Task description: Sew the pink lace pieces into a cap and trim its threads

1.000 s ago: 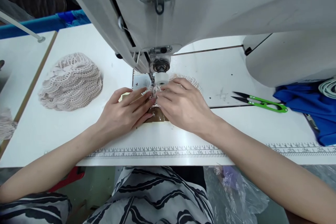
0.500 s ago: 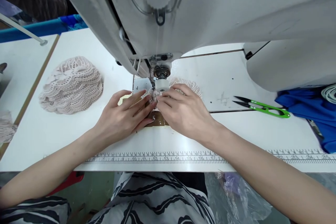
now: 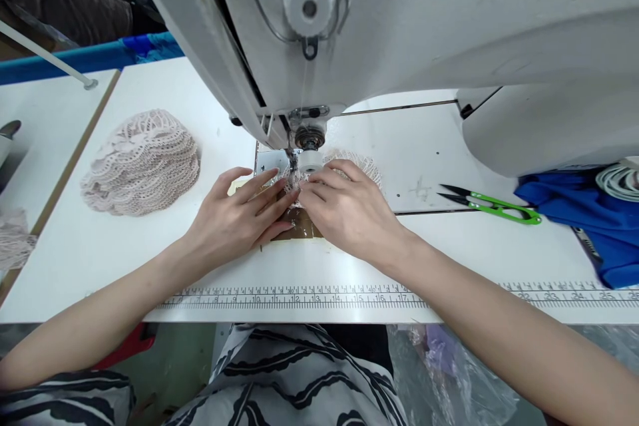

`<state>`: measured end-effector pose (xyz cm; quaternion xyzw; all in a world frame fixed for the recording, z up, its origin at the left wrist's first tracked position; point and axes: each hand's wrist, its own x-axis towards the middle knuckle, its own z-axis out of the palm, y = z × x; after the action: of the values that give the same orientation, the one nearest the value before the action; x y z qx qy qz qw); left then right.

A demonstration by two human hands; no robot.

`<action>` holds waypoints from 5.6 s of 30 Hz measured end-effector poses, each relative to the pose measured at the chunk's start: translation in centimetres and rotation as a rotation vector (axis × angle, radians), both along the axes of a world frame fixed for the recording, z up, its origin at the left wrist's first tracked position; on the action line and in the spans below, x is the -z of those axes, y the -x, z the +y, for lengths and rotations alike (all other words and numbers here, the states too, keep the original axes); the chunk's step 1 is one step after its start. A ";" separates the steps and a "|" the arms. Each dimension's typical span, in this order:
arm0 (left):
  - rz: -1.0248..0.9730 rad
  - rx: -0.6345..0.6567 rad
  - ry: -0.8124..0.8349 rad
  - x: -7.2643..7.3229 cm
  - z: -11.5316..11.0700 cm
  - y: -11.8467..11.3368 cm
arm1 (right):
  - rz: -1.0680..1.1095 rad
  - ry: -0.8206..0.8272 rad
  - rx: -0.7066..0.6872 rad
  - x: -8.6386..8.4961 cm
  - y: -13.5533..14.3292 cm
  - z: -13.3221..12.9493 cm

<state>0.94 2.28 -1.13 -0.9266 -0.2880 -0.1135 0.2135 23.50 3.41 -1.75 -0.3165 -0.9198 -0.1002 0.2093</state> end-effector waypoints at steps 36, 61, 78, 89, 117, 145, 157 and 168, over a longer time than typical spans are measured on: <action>-0.037 -0.063 0.076 0.9 1.5 0.3 | -0.040 -0.059 0.070 0.9 0.3 1.1; -0.133 0.039 0.003 0.9 0.8 0.2 | 0.015 -0.043 0.015 1.0 0.0 0.4; -0.121 -0.004 0.016 1.1 1.6 0.4 | -0.022 -0.011 0.059 1.1 0.0 1.0; -0.135 0.016 0.000 1.5 1.6 0.5 | -0.063 -0.058 0.050 1.0 0.0 1.0; -0.137 0.000 0.026 1.3 1.9 0.5 | -0.039 -0.045 0.078 1.1 -0.1 1.1; -0.177 -0.049 0.121 1.6 2.6 0.4 | -0.059 0.048 0.127 1.2 0.2 1.7; -0.161 -0.029 0.008 1.6 2.7 0.5 | -0.029 0.069 0.118 1.1 0.1 2.0; -0.227 0.046 -0.023 0.4 1.9 0.6 | 0.003 0.054 0.188 0.1 -0.9 2.4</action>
<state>0.31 4.14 -1.49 -0.9116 -0.2877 -0.2259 0.1876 24.41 5.85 -1.82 -0.4071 -0.8881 -0.0942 0.1915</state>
